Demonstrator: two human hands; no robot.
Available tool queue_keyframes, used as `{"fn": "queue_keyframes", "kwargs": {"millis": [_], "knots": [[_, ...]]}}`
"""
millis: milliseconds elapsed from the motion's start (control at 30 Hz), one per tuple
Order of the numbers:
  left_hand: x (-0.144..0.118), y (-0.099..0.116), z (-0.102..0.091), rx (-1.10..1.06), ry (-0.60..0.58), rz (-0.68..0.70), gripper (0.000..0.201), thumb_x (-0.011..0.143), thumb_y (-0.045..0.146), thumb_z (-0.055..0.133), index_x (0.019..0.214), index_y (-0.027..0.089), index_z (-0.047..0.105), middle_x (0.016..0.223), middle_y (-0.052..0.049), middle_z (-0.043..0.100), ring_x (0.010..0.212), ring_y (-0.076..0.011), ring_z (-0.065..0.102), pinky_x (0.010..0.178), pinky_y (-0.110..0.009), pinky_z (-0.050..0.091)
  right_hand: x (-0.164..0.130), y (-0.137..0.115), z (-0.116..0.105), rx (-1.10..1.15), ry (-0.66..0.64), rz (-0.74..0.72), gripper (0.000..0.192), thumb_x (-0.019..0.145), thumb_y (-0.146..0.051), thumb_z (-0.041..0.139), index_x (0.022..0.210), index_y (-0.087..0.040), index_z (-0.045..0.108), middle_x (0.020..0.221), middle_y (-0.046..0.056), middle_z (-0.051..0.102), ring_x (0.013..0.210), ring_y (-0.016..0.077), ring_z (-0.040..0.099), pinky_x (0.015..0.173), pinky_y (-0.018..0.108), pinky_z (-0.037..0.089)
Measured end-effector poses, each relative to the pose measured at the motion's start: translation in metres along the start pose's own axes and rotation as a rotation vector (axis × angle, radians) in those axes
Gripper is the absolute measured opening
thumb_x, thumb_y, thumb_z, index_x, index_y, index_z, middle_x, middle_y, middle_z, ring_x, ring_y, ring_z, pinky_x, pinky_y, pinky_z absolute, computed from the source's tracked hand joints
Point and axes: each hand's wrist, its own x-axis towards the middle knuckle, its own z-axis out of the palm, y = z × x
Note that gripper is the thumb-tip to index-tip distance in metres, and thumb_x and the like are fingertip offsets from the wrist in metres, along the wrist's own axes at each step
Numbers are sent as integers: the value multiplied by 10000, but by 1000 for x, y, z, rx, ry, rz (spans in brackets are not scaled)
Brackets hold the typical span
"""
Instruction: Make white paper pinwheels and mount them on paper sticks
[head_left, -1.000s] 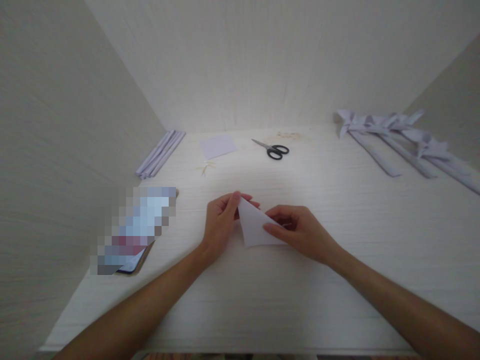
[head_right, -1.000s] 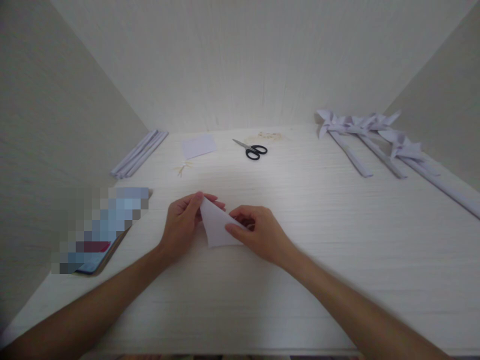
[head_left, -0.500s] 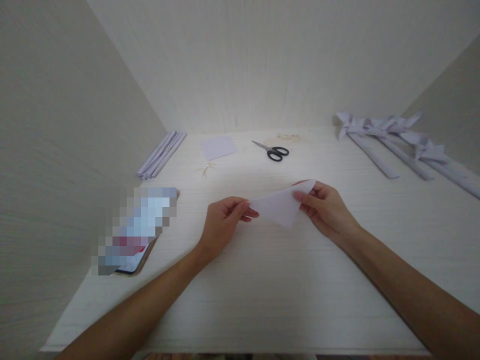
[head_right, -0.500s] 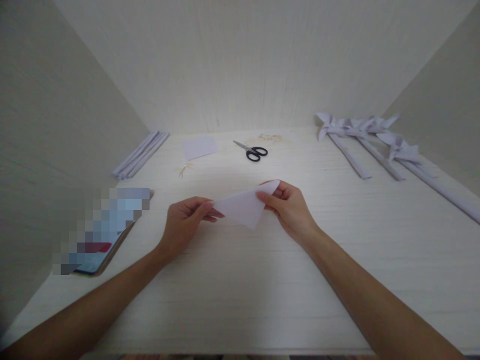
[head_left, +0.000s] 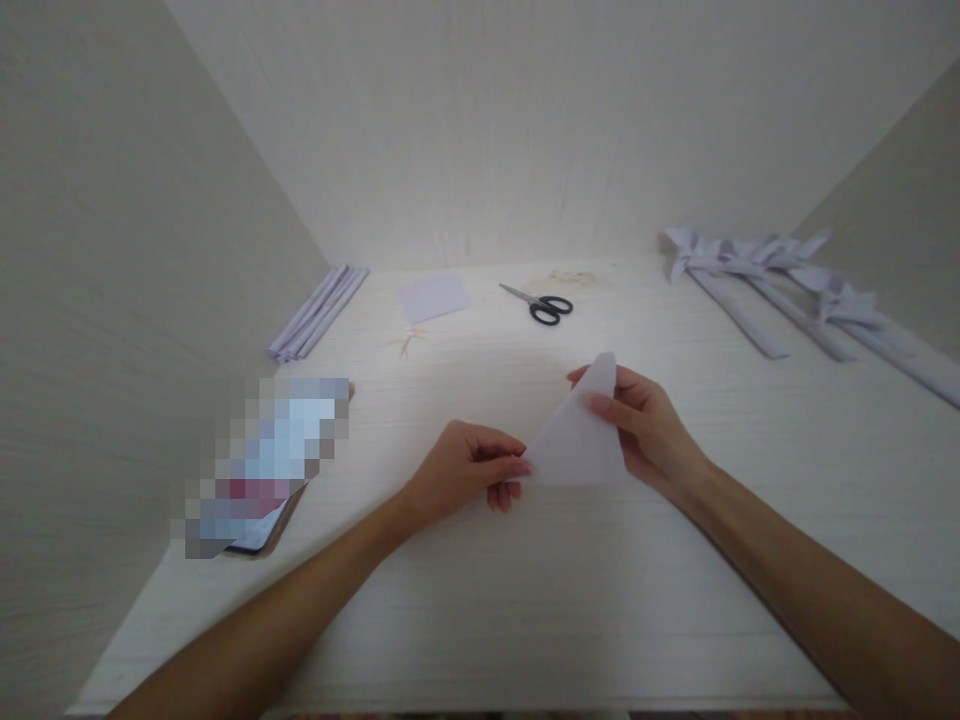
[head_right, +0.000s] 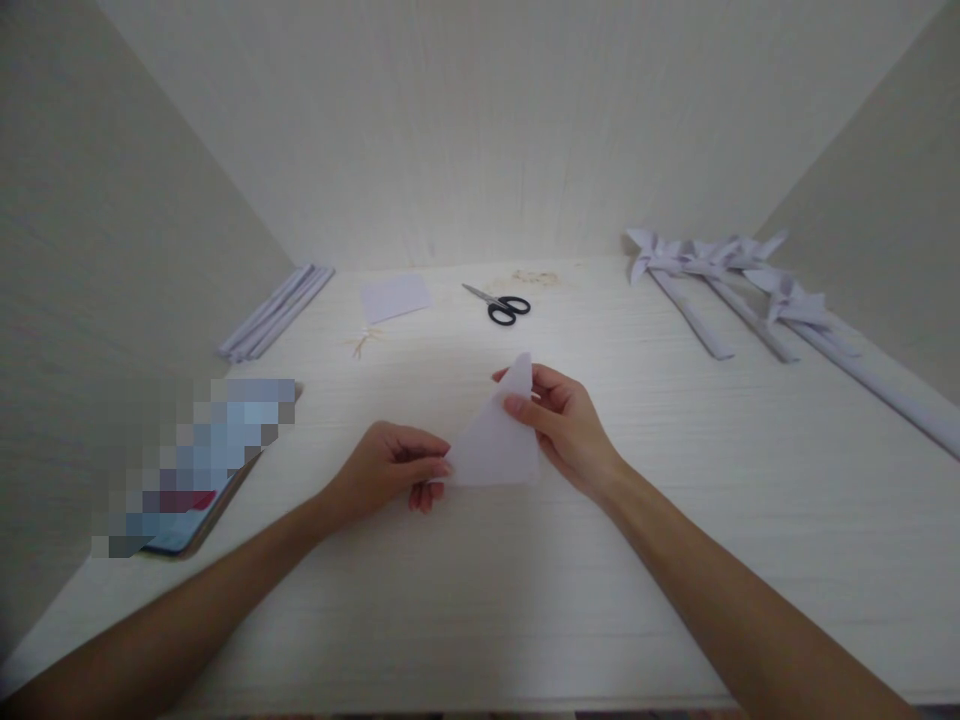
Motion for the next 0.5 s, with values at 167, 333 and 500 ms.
{"fn": "queue_keyframes", "kwargs": {"millis": [167, 333, 500], "knots": [[0, 2, -1, -3, -33, -34, 102, 643, 200, 591, 609, 107, 615, 430, 37, 551, 326, -40, 469, 332, -131, 376, -4, -7, -1, 49, -39, -36, 284, 527, -337, 707, 773, -209, 649, 709, -12, 558, 536, 63, 495, 458, 163, 411], [0, 0, -1, 12, -33, -28, 101, 642, 206, 596, 631, 108, 620, 440, 36, 555, 341, -44, 480, 341, -134, 382, -4, -7, 1, 72, -14, -51, 248, 526, -345, 708, 728, -211, 656, 635, -20, 538, 478, 53, 456, 405, 151, 386], [0, 0, 2, 42, -25, -28, 101, 645, 206, 593, 624, 110, 615, 440, 40, 546, 351, -40, 478, 348, -128, 383, -3, -7, 0, 89, 19, -78, 181, 551, -279, 696, 710, -204, 657, 636, -25, 552, 489, 42, 467, 425, 137, 393]]}}
